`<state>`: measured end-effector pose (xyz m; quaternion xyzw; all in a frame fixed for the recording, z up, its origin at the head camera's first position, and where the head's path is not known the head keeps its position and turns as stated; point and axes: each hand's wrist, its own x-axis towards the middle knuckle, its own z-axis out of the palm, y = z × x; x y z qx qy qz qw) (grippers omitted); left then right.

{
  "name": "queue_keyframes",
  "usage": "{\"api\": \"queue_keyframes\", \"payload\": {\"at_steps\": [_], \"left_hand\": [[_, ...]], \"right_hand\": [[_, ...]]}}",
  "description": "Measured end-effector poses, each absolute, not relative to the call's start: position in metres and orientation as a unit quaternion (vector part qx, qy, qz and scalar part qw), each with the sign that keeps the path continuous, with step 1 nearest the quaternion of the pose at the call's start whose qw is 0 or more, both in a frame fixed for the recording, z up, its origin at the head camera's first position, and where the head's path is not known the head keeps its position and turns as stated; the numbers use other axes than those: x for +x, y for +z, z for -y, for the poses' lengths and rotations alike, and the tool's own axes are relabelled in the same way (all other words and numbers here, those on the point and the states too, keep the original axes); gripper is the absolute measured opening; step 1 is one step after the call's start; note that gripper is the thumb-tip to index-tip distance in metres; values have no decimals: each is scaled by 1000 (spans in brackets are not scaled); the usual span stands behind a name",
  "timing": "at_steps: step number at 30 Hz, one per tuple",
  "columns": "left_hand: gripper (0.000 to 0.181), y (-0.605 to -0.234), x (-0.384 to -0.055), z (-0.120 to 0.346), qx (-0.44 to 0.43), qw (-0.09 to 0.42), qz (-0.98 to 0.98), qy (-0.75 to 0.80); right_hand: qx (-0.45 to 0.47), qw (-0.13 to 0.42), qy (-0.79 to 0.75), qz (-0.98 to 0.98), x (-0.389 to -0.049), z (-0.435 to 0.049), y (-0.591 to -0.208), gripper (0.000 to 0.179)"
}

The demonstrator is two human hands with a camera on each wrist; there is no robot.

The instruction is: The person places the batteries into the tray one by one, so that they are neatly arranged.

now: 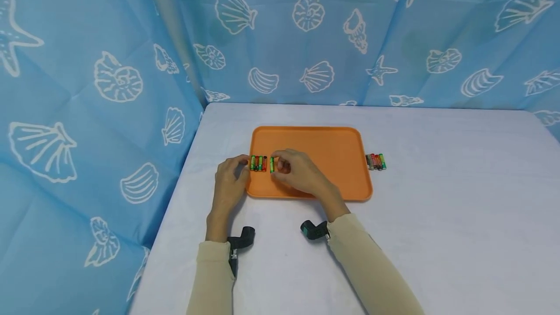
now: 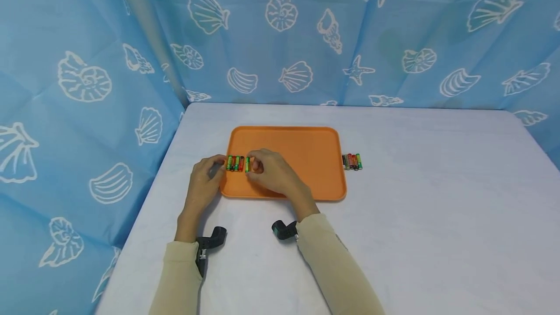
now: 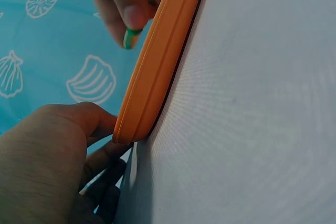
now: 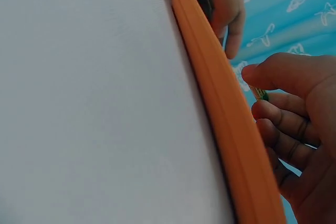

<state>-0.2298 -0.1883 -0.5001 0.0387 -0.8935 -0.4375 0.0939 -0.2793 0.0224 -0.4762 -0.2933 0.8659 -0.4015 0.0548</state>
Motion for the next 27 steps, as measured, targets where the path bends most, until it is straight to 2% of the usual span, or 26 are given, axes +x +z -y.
{"api": "queue_keyframes", "payload": {"at_steps": [10, 27], "left_hand": [[31, -502, -230, 190, 34, 95, 897, -431], [32, -499, -230, 189, 34, 93, 899, -426]], "right_hand": [[-294, 47, -398, -868, -288, -8, -488, 35], [-287, 46, -403, -868, -290, -10, -493, 40]]}}
